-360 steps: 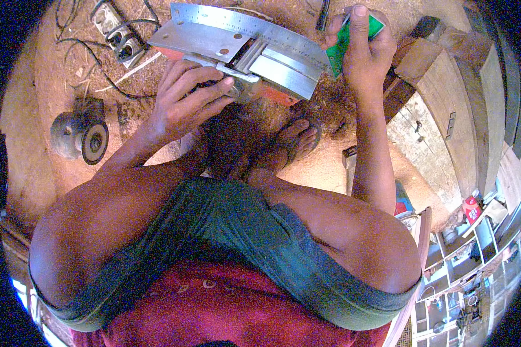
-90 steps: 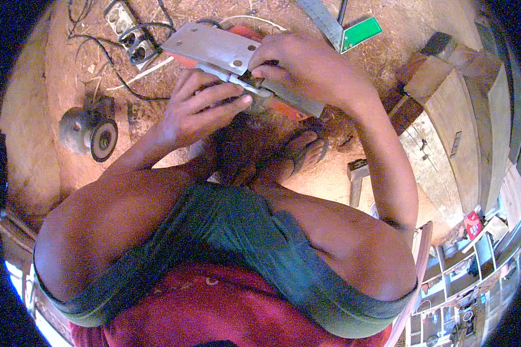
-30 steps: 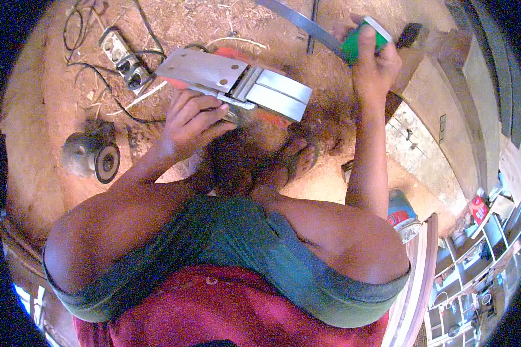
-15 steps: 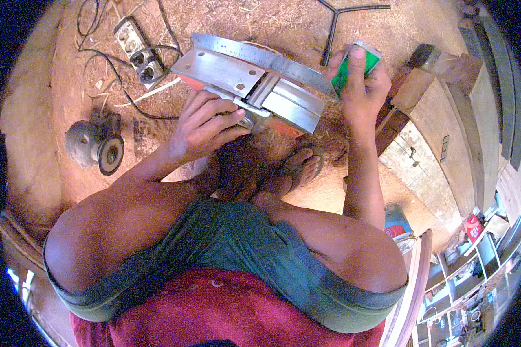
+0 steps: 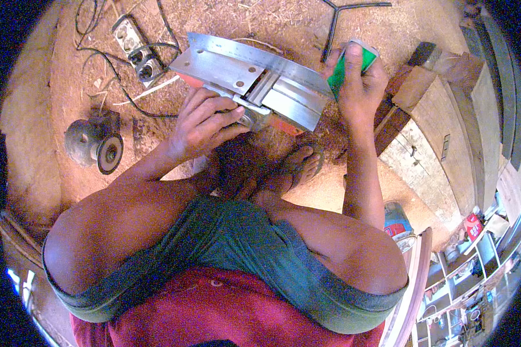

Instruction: The person holds and turns a power planer by hand, using a green card and a metal tool to interact with the blade area while sitting on the floor.

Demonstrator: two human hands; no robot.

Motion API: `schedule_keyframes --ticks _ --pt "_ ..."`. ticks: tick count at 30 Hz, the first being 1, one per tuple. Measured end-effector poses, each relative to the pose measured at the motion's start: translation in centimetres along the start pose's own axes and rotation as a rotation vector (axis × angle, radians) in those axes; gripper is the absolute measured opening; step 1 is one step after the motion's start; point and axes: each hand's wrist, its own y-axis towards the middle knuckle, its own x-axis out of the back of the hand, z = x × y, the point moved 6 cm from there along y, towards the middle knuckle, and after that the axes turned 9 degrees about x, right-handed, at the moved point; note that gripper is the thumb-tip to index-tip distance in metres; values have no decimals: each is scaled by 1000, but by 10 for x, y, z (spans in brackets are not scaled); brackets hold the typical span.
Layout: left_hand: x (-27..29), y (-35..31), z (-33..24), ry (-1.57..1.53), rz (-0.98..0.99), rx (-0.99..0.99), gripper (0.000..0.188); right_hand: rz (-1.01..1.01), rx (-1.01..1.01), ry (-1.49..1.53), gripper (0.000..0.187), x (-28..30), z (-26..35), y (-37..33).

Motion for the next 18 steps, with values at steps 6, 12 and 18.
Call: schedule_keyframes --ticks 6,12,18 --pt "-1 1 0 -2 11 5 43 -13 -34 71 35 -1 -6 -4" --pt "-2 0 0 10 -2 4 43 -13 -69 73 35 1 -9 -6" --pt "-1 1 -1 12 -2 3 41 -16 -66 75 35 0 -10 -8"
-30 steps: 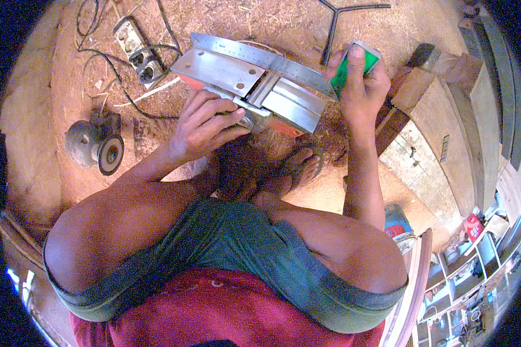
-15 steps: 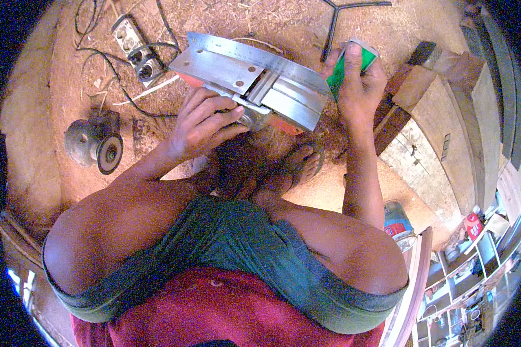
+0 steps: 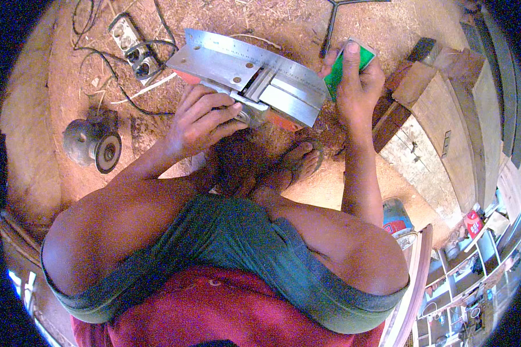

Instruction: The person holds and turns a power planer by hand, using a green card and a metal tool to interact with the blade area while sitting on the floor.

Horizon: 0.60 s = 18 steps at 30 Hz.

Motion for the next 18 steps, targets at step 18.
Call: schedule_keyframes --ticks 18 --pt "-1 -2 1 -10 14 -8 44 51 10 -29 36 -3 6 0"
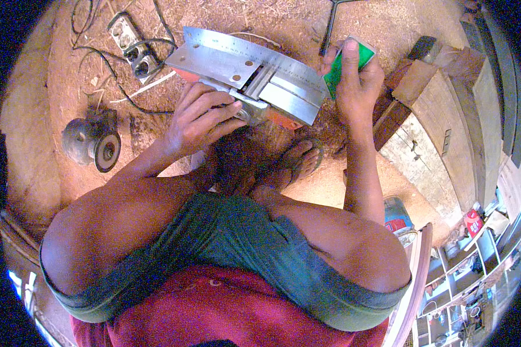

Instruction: The person holds and turns a power planer by hand, using a green card and a metal tool to interact with the blade area while sitting on the floor.

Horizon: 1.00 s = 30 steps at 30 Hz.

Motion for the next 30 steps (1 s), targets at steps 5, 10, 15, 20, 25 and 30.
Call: schedule_keyframes --ticks 5,10,15,20,25,30 --pt "0 0 -1 0 4 -20 45 12 12 -14 36 2 -1 1" --pt "1 0 -1 -4 16 -19 44 9 -5 -47 37 2 -1 1" --pt "2 1 -3 22 25 -27 43 13 -15 -35 37 4 -4 1" --pt "-1 -1 -1 20 15 -33 42 -7 -10 -68 36 6 -4 1" --pt "-1 -1 0 9 17 -34 43 37 17 -82 35 2 1 2" --pt "2 1 -1 31 22 -60 43 19 20 -71 35 2 2 1"
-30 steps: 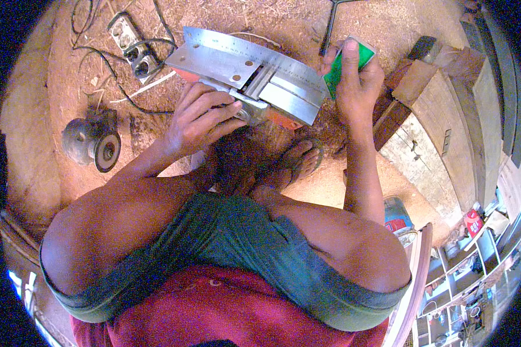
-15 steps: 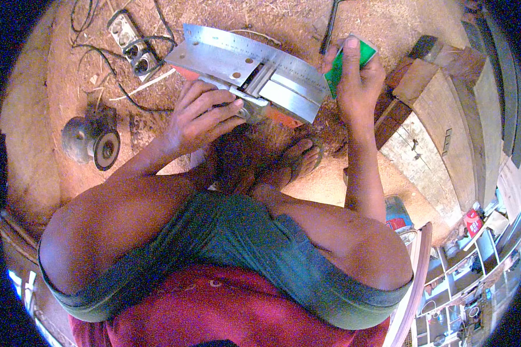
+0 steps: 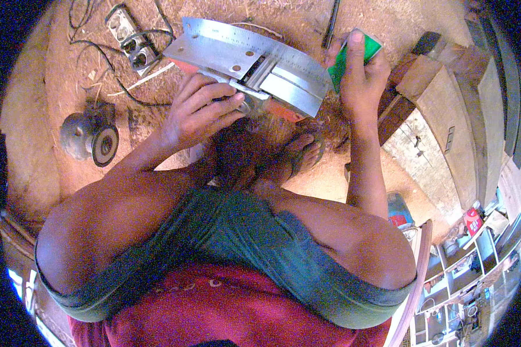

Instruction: The person holds and turns a power planer by hand, using a green card and a metal tool to interact with the blade area while sitting on the floor.

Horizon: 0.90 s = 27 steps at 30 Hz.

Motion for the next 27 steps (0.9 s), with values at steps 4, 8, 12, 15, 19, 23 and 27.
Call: schedule_keyframes --ticks 4,8,12,15,19,23,27 --pt "0 1 -1 -16 -1 10 44 -5 7 -20 35 2 -2 0" --pt "-1 1 0 -16 -5 25 46 11 20 -2 34 1 -4 1" --pt "-1 0 0 -13 -11 19 46 18 27 37 35 -1 -1 1" --pt "-1 0 0 -9 -9 27 46 25 29 58 34 -2 -1 1" --pt "-4 -2 1 -11 -15 21 44 14 27 61 34 -1 -1 1" --pt "-3 -2 1 -3 1 22 42 20 22 43 35 0 -3 2" --pt "-3 -3 1 5 8 30 41 4 11 68 35 -2 0 1"
